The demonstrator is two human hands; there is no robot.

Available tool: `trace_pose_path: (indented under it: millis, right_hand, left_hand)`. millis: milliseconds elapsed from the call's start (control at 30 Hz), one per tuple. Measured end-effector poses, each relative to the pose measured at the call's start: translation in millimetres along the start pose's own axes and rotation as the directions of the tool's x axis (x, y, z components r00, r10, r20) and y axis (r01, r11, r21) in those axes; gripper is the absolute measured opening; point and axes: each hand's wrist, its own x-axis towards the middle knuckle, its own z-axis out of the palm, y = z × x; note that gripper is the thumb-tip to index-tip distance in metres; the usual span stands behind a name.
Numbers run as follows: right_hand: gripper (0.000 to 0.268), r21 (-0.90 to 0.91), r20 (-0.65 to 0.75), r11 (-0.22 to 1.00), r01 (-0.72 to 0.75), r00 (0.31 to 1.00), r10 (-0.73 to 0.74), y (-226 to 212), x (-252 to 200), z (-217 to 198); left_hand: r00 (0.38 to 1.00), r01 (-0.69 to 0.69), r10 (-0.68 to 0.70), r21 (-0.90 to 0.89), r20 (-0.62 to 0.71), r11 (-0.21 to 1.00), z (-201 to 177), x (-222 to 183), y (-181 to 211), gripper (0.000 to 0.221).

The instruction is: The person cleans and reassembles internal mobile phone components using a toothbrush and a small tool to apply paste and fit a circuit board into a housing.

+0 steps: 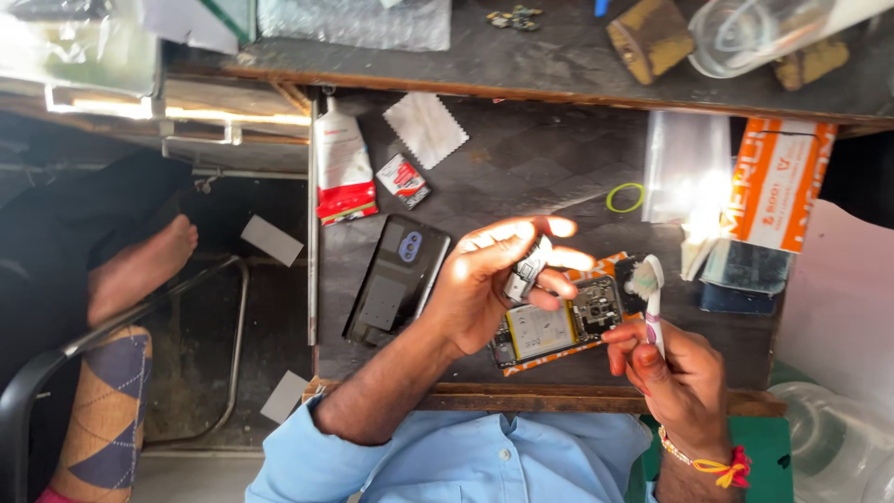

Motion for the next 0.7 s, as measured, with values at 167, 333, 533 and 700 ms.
trace_pose_path:
  millis: [167,333,533,700]
  right_hand:
    - [0.047,-0.156,0.017,0.984,0.083,0.997,-0.081,-11,4,6]
    - [0.033,-0.582,0.040,0.740,0.339,0.920,-0.390,-33,10,10]
    - [0.038,-0.727,0.319,0.443,0.524,0.830,-0.458,-54,29,1]
    - [0.039,-0.766,0.349,0.386,0.514,0.836,-0.423,-63,35,8]
  left_hand:
    - [0.999,-0.031,0.036,-0.128,0.039,0.991,-10,1,-12,0.041]
    - [1.000,0.022,-0.019,-0.288,0.012,0.957,6,0,-5,0.061]
    - [0.996,0.092,-0.089,-0.168,0.024,0.982,17,-3,4,0.080]
    - [0.994,0.107,-0.109,-0.124,-0.012,0.987,20,-3,5,0.080]
